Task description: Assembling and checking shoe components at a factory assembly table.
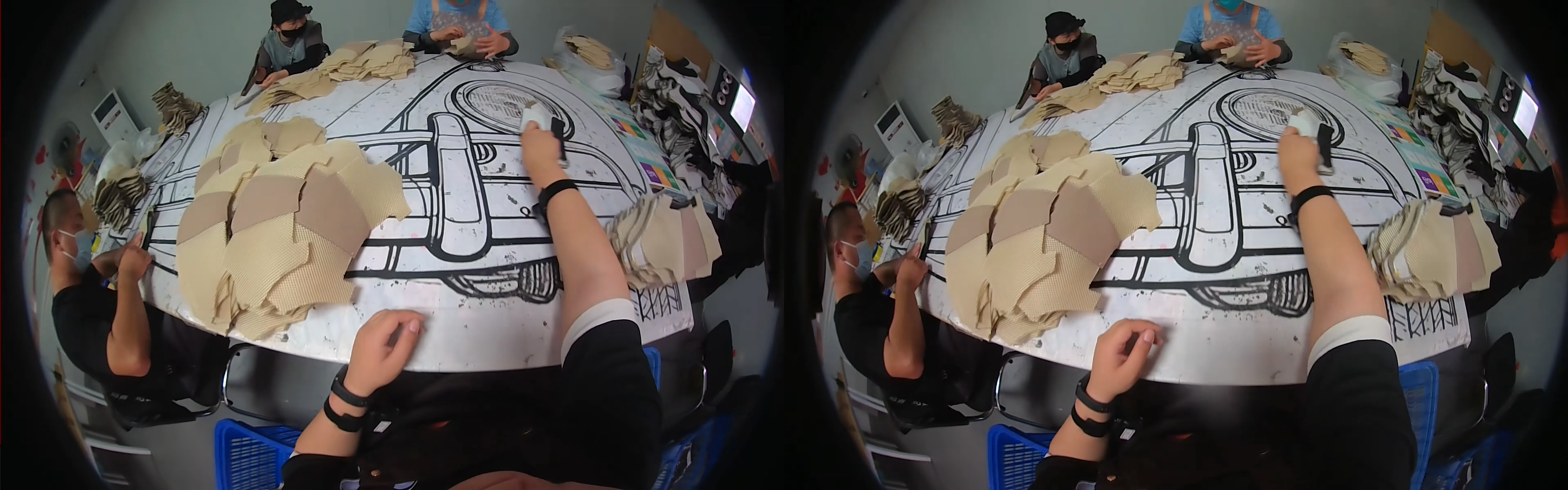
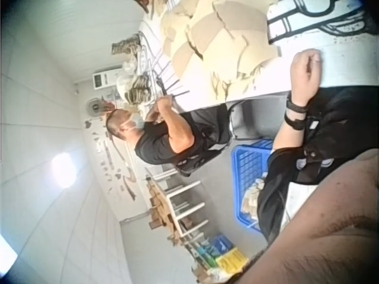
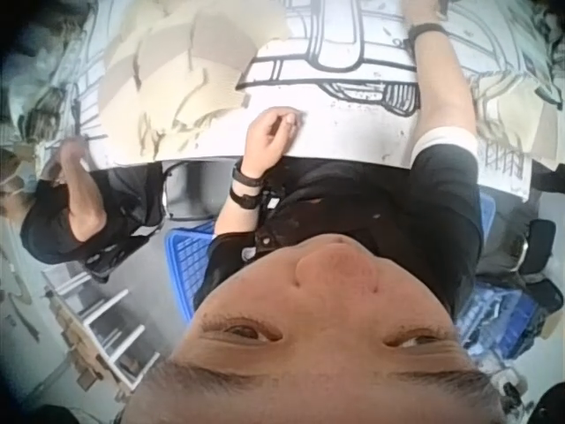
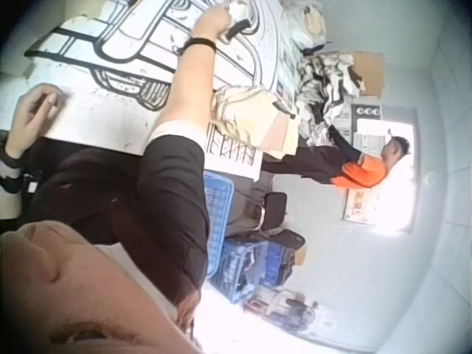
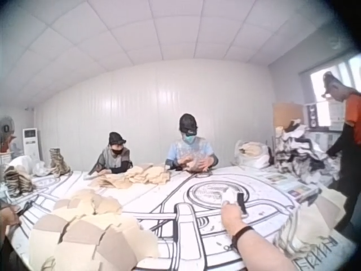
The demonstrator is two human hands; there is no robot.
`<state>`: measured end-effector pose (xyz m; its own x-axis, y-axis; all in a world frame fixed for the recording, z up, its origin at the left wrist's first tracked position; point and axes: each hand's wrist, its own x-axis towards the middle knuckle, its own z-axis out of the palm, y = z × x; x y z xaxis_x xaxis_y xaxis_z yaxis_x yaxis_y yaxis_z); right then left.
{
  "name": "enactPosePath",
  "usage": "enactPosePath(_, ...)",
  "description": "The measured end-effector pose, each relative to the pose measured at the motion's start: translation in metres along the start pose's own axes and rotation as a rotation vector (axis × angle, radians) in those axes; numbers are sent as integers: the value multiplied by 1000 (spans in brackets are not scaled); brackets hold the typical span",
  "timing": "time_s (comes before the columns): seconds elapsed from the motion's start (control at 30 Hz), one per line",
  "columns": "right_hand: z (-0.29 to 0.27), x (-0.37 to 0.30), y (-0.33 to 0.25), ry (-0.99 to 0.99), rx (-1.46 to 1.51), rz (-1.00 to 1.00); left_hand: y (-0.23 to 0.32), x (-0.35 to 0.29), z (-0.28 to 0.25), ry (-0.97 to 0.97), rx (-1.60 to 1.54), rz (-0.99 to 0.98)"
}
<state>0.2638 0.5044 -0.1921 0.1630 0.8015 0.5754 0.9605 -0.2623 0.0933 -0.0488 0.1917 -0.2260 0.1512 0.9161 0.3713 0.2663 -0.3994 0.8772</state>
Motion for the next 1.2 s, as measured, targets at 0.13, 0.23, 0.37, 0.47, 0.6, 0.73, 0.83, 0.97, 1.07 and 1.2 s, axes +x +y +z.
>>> enactPosePath(0.13, -61, -57, -42, -168, -38, -350, -4, -5, 0, 26, -92, -61)
enactPosePath(0.23, -100, -112, -43, -116, -34, -494, -8, -4, 3, 83, -99, -28)
enactPosePath(0.37, -166, -189, -7, -61, 72, -579, -10, -2, 2, 188, -103, 46)
enactPosePath(0.47, -198, -233, 45, 9, 224, -563, -15, -1, 3, 274, -137, 103)
enactPosePath(0.6, -194, -272, 102, 43, 498, -492, -22, 0, 2, 414, -89, 200)
enactPosePath(0.73, -152, -293, 126, 23, 772, -344, -19, 2, 2, 397, -42, 181)
enactPosePath(0.83, -147, -295, 119, 62, 971, -230, -6, -1, 2, 378, 138, 180)
enactPosePath(0.97, -146, -290, 117, -73, 1031, -302, -12, 2, 8, 553, 309, 312)
enactPosePath(1.07, -151, -288, 113, -71, 974, -315, -13, 2, 8, 541, 411, 352)
enactPosePath(1.2, -146, -292, 117, 9, 990, -186, -10, 0, 8, 460, 304, 330)
